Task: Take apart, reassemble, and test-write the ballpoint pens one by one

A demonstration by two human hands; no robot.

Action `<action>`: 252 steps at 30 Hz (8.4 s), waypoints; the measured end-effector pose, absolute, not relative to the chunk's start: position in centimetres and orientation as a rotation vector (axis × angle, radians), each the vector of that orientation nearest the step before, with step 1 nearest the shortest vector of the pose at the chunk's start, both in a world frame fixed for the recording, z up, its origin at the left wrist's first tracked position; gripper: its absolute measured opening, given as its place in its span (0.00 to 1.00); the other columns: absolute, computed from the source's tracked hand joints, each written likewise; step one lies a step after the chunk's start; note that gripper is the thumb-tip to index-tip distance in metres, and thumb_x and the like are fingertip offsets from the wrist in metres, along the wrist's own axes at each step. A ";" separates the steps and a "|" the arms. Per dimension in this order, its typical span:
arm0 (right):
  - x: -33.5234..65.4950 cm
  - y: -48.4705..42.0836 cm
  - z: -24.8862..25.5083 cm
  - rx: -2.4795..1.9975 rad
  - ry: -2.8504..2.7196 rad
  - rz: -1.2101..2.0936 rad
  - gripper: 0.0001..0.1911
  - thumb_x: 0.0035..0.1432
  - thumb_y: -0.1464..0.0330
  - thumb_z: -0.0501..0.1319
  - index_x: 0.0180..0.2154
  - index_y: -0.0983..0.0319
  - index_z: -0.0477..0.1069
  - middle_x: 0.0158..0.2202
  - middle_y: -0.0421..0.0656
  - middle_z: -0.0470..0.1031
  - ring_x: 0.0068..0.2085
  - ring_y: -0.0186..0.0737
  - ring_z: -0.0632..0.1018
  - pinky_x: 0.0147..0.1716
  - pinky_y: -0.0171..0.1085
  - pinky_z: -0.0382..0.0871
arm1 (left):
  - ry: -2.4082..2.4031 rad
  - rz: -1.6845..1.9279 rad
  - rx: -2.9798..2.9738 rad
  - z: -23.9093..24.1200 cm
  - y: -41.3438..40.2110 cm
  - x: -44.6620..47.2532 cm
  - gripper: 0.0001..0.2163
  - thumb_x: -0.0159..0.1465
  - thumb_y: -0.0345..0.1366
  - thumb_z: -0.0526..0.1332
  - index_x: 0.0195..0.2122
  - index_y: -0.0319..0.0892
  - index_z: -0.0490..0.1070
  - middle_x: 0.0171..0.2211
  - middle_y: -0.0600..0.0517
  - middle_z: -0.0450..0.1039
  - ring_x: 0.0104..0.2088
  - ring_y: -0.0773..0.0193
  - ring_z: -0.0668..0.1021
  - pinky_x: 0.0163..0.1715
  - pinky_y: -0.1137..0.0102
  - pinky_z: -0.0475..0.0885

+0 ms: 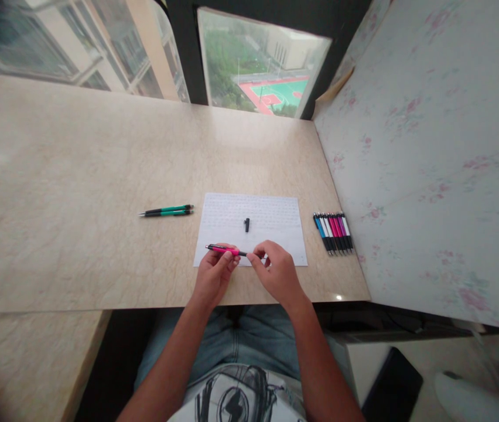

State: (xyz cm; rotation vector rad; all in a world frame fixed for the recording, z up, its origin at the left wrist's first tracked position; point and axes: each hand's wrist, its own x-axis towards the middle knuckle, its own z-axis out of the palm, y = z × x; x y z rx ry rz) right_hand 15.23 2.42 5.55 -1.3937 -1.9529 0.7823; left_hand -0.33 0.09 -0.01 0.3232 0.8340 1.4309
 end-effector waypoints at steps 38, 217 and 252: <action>15.5 2.8 4.9 -1.299 -2.151 0.675 0.15 0.68 0.62 0.55 0.28 0.59 0.69 0.27 0.43 0.71 0.32 0.40 0.72 0.34 0.38 0.67 | 0.839 1.411 0.383 -0.3 0.0 -0.3 0.09 0.57 0.36 0.70 0.36 0.40 0.76 0.33 0.51 0.77 0.33 0.69 0.77 0.38 0.72 0.72; 15.6 1.2 4.0 -1.397 -1.632 0.920 0.13 0.66 0.60 0.54 0.35 0.60 0.72 0.28 0.42 0.77 0.31 0.39 0.79 0.31 0.35 0.70 | 0.846 1.437 0.325 0.6 0.2 -0.3 0.09 0.55 0.33 0.71 0.36 0.41 0.74 0.35 0.51 0.79 0.32 0.69 0.79 0.36 0.73 0.75; 15.7 1.6 2.8 -1.477 -1.851 0.944 0.20 0.69 0.62 0.50 0.25 0.60 0.65 0.21 0.37 0.66 0.24 0.34 0.69 0.27 0.34 0.60 | 0.891 1.385 0.449 0.1 0.1 -0.2 0.09 0.58 0.35 0.69 0.39 0.42 0.73 0.38 0.52 0.76 0.34 0.70 0.77 0.39 0.73 0.72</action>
